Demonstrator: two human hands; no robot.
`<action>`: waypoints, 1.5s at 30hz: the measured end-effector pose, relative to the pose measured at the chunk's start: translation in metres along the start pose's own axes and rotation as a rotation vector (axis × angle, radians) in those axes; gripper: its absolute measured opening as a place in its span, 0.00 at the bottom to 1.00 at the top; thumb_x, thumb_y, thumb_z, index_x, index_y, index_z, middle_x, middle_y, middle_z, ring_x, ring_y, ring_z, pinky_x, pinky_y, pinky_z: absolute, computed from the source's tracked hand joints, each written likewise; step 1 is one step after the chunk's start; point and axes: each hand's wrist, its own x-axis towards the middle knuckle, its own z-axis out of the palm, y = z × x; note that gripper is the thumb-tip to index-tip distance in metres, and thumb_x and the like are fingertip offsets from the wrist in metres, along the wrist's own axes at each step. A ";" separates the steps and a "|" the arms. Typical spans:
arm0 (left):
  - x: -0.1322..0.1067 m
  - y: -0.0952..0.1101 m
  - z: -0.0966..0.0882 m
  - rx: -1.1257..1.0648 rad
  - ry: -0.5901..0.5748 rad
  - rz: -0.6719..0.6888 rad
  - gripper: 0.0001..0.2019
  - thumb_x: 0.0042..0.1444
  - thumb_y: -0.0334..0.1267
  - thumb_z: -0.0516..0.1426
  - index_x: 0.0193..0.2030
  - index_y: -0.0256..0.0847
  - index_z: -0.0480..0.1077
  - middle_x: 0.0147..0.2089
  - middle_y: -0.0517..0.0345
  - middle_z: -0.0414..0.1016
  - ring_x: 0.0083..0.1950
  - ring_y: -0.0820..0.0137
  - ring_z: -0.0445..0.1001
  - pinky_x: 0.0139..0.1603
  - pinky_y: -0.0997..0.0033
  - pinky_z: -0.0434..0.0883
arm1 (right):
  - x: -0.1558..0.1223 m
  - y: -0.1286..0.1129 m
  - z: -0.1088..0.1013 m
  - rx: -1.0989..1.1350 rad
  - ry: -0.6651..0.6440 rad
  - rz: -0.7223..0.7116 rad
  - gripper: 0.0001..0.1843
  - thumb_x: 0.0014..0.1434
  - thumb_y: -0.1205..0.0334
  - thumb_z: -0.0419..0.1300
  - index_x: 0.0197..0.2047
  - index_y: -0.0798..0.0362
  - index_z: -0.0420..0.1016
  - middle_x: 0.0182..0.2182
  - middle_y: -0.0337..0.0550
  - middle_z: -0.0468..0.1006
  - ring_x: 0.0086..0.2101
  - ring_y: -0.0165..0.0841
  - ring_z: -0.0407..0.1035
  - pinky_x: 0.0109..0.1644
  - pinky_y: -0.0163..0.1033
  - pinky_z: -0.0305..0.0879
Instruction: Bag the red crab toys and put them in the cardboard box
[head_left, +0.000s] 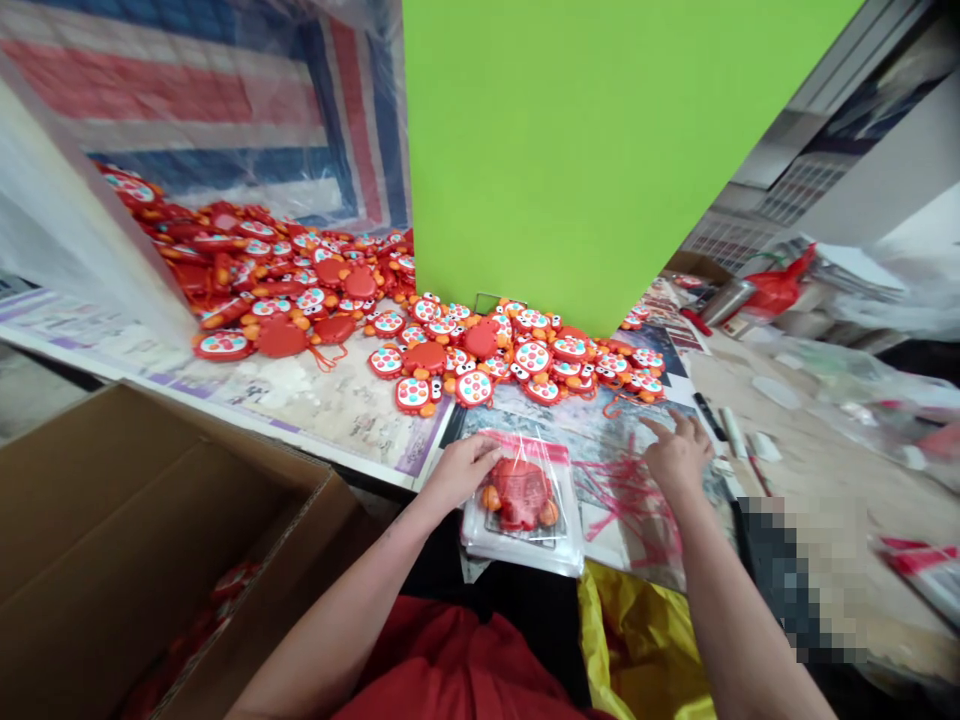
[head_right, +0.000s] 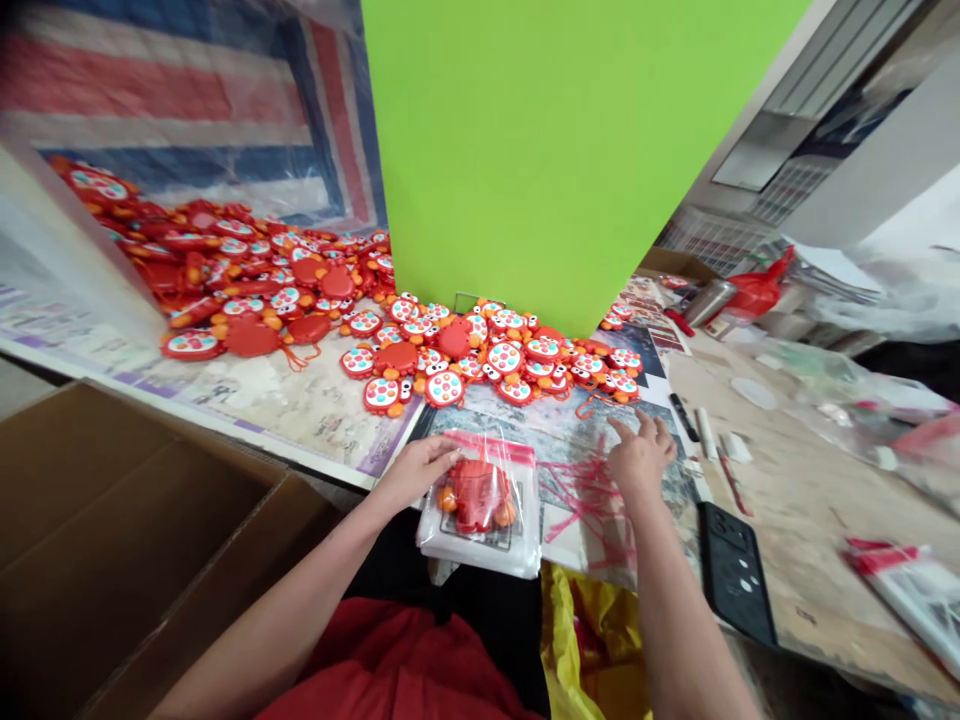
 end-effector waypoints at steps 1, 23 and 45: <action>0.000 0.001 0.001 -0.020 -0.011 -0.002 0.09 0.57 0.40 0.57 0.41 0.38 0.73 0.40 0.53 0.79 0.37 0.68 0.77 0.35 0.71 0.74 | -0.004 -0.009 -0.007 0.076 0.034 -0.024 0.23 0.52 0.68 0.52 0.47 0.52 0.82 0.55 0.55 0.72 0.56 0.52 0.62 0.57 0.59 0.54; -0.018 0.024 -0.024 -0.355 -0.129 -0.099 0.10 0.51 0.43 0.58 0.29 0.37 0.73 0.36 0.54 0.79 0.40 0.65 0.78 0.36 0.71 0.74 | -0.062 -0.118 -0.034 1.333 -0.590 0.108 0.02 0.46 0.64 0.65 0.24 0.49 0.78 0.24 0.39 0.78 0.27 0.31 0.67 0.33 0.37 0.63; -0.109 0.073 -0.098 1.047 0.695 0.476 0.11 0.64 0.34 0.51 0.47 0.42 0.74 0.52 0.53 0.78 0.55 0.62 0.73 0.61 0.58 0.69 | 0.004 -0.265 0.077 0.393 -0.475 -0.636 0.46 0.50 0.59 0.68 0.68 0.56 0.55 0.63 0.64 0.60 0.62 0.55 0.56 0.63 0.58 0.57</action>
